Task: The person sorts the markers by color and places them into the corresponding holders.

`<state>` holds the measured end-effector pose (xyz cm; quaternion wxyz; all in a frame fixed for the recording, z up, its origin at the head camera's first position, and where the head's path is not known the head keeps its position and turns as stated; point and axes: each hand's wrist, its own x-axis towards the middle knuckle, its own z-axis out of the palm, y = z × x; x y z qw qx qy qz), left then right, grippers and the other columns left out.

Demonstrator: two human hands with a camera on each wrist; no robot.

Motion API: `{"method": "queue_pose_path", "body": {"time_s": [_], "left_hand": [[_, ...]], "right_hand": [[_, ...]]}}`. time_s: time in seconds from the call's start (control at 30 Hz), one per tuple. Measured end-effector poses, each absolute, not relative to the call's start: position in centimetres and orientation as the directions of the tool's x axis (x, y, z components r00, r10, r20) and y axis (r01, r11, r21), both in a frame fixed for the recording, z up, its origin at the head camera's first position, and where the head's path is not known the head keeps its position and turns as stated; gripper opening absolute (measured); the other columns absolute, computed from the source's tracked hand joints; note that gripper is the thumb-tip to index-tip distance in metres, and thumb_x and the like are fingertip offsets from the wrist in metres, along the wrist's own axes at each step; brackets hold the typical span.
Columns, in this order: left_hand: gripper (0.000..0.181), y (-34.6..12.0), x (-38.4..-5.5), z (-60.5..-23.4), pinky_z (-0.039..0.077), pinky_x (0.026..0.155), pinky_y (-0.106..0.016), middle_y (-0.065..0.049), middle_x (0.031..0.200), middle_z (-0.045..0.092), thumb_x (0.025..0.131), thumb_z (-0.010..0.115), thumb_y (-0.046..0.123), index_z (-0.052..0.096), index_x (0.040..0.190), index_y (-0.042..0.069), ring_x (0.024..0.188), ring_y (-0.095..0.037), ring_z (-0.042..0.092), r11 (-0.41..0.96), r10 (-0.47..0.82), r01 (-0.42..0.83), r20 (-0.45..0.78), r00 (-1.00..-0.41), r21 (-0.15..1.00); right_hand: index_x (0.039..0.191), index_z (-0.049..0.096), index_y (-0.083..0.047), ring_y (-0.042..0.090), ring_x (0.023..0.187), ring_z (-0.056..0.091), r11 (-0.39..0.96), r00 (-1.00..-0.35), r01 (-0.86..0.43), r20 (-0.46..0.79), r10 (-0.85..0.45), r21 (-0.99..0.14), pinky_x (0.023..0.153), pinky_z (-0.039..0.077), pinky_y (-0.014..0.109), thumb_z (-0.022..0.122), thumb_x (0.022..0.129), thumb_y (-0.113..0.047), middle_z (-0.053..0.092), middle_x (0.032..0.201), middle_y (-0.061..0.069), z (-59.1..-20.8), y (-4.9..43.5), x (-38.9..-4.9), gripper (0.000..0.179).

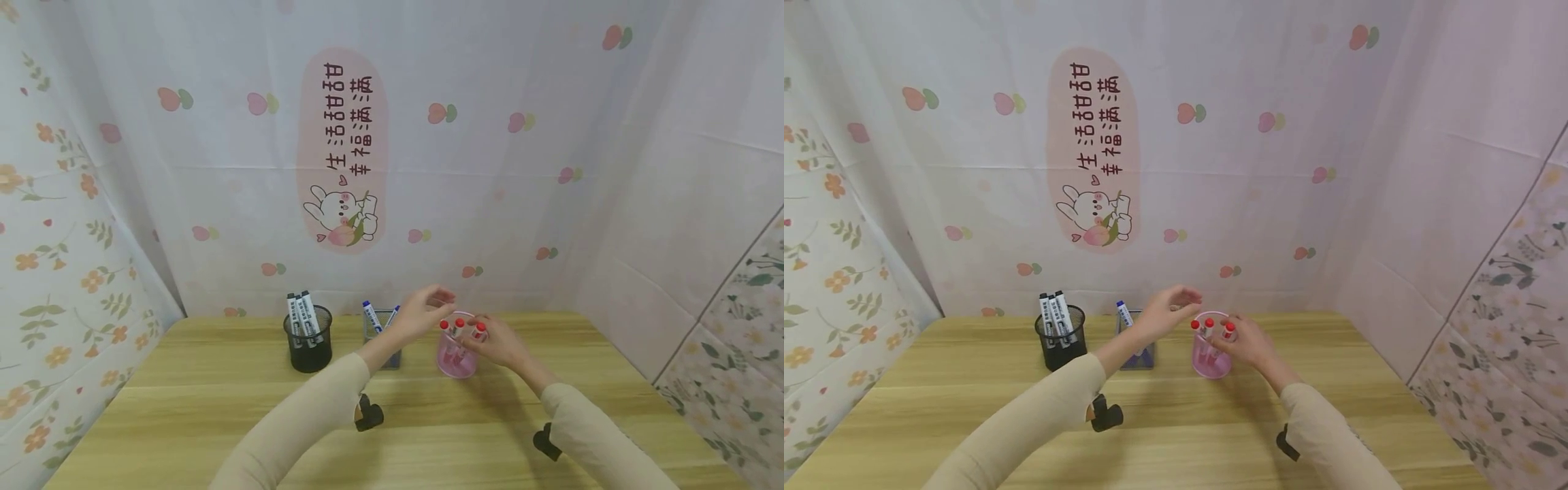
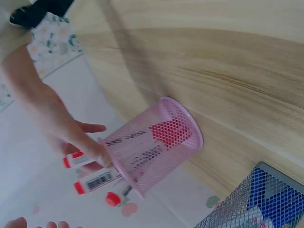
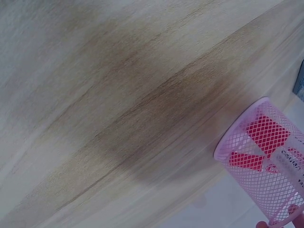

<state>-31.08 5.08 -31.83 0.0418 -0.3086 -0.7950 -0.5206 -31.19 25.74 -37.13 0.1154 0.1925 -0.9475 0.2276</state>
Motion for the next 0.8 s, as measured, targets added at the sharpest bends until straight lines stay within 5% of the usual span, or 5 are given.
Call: {"method": "queue_pose_path", "body": {"time_s": [0.27, 0.53, 0.67, 0.8], "left_hand": [[0.023, 1.6, -29.5, -31.7, 0.044, 0.079, -0.029, -0.002, 0.105, 0.059, 0.088, 0.055, 0.021, 0.057, 0.108, 0.009, 0.095, -0.012, 0.054, 0.2, 0.453, 0.544, 0.416, -0.789, 0.815], [0.024, -2.5, -28.3, -32.8, 0.043, 0.082, -0.036, -0.008, 0.107, 0.057, 0.088, 0.055, 0.016, 0.055, 0.11, 0.005, 0.1, -0.018, 0.052, 0.275, 0.478, 0.579, 0.413, -0.775, 0.768], [0.033, -4.2, -27.7, -33.8, 0.04, 0.085, -0.041, -0.011, 0.114, 0.052, 0.088, 0.055, 0.016, 0.051, 0.116, 0.0, 0.105, -0.027, 0.048, 0.386, 0.557, 0.649, 0.396, -0.73, 0.655], [0.043, -5.8, -27.1, -35.1, 0.037, 0.089, -0.039, -0.007, 0.121, 0.047, 0.087, 0.057, 0.027, 0.047, 0.122, 0.005, 0.111, -0.024, 0.044, 0.53, 0.609, 0.694, 0.352, -0.711, 0.488]], "right_hand": [[0.11, 0.057, 0.004, 0.04, 0.104, 0.047, 0.821, -0.902, -0.415, 0.297, -0.314, -0.392, 0.079, 0.042, 0.051, 0.064, 0.079, -0.037, 0.046, 0.121, 0.025, -37.4, 26.0, -31.4, 0.052], [0.111, 0.056, 0.003, 0.042, 0.105, 0.046, 0.837, -0.913, -0.389, 0.283, -0.294, -0.386, 0.079, 0.041, 0.051, 0.063, 0.079, -0.039, 0.045, 0.122, 0.024, -37.3, 25.9, -31.4, 0.053], [0.109, 0.057, 0.001, 0.04, 0.103, 0.047, 0.839, -0.92, -0.373, 0.276, -0.279, -0.395, 0.078, 0.042, 0.051, 0.064, 0.079, -0.038, 0.048, 0.118, 0.024, -37.2, 26.0, -31.1, 0.05], [0.11, 0.056, 0.002, 0.04, 0.104, 0.047, 0.838, -0.922, -0.37, 0.271, -0.278, -0.402, 0.079, 0.041, 0.051, 0.064, 0.079, -0.037, 0.048, 0.118, 0.023, -37.3, 26.1, -31.1, 0.051]]}}
